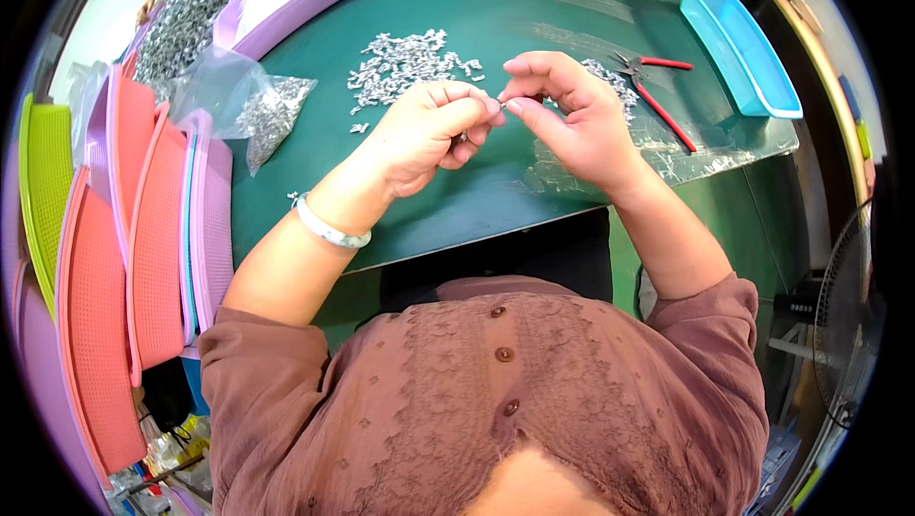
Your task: The person sits at a green workbench and repeatedly picks up small silver metal components, connecting them together by hand. The person works with a pile of these components, occasionally using pliers to assist with the assembly process.
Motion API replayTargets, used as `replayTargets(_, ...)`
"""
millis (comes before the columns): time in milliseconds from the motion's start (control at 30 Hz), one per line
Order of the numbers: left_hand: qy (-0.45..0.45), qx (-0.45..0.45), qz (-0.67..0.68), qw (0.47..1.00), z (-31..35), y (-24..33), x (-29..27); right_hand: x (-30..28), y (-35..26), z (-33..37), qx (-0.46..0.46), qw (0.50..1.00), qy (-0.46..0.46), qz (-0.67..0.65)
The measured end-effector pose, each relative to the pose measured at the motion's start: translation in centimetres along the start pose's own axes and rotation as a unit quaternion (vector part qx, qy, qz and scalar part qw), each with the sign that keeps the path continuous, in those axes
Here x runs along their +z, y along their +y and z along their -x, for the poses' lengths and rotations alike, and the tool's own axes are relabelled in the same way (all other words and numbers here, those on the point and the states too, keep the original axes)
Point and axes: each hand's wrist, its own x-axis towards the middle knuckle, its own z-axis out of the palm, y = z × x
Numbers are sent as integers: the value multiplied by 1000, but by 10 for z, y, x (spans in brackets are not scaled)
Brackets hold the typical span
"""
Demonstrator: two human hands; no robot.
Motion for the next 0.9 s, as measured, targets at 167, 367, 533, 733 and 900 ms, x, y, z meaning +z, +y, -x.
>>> replayTargets(167,42,52,16,998,9,0,-23,19,0,-22,2,998,-57,-6)
replayTargets(367,103,122,3,987,13,-7,-43,22,-2,-50,200,961,-173,-75)
replayTargets(533,118,166,-19,979,12,-13,-42,30,4,-51,204,957,-188,-81)
replayTargets(733,126,199,-58,970,11,-23,-43,34,11,-40,149,974,-157,-68)
replayTargets(900,120,210,-63,968,10,-26,-43,36,14,-38,-10,989,-134,54)
